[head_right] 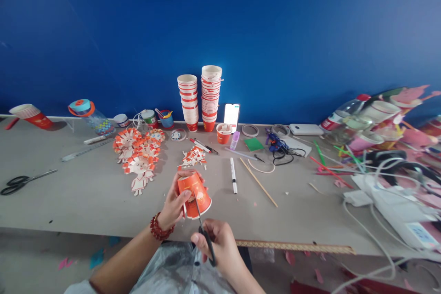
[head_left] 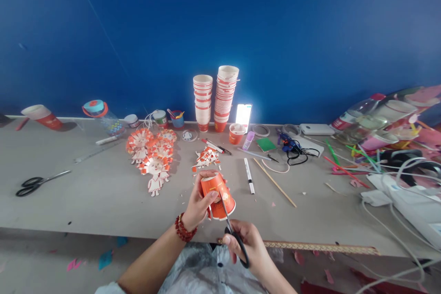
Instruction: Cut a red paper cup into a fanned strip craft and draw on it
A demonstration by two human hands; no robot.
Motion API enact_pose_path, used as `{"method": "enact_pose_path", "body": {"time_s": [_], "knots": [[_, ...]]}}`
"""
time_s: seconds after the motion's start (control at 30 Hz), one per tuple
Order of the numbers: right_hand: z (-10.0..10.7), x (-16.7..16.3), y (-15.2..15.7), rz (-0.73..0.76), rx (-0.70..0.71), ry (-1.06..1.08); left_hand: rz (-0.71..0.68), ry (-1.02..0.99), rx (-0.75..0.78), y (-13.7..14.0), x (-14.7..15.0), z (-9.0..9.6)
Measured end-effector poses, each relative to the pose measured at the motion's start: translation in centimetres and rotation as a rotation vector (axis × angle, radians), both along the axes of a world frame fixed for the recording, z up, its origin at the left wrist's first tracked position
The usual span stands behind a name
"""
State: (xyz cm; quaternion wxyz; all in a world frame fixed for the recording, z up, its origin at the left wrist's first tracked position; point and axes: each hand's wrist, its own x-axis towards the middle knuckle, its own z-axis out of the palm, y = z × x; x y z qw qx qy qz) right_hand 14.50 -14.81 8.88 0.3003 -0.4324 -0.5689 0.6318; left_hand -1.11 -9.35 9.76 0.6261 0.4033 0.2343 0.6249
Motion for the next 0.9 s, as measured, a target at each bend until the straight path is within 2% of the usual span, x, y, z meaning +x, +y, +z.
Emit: {"method": "enact_pose_path", "body": {"time_s": [0.2,0.47,0.67,0.9], "knots": [[-0.24,0.14,0.07,-0.055,-0.019,-0.063,0.009,-0.012,0.011,0.11,-0.13,-0.26],[-0.55,0.12,0.40,-0.011,0.013,0.015,-0.012,0.099,0.065,-0.13,-0.13,-0.60],[-0.90,0.27,0.39,-0.061,0.014,-0.054,0.006,0.122,0.060,-0.13,-0.07,-0.73],[-0.45,0.17,0.46,-0.039,-0.004,-0.040,-0.002,0.123,0.063,-0.15,0.00,-0.56]]}}
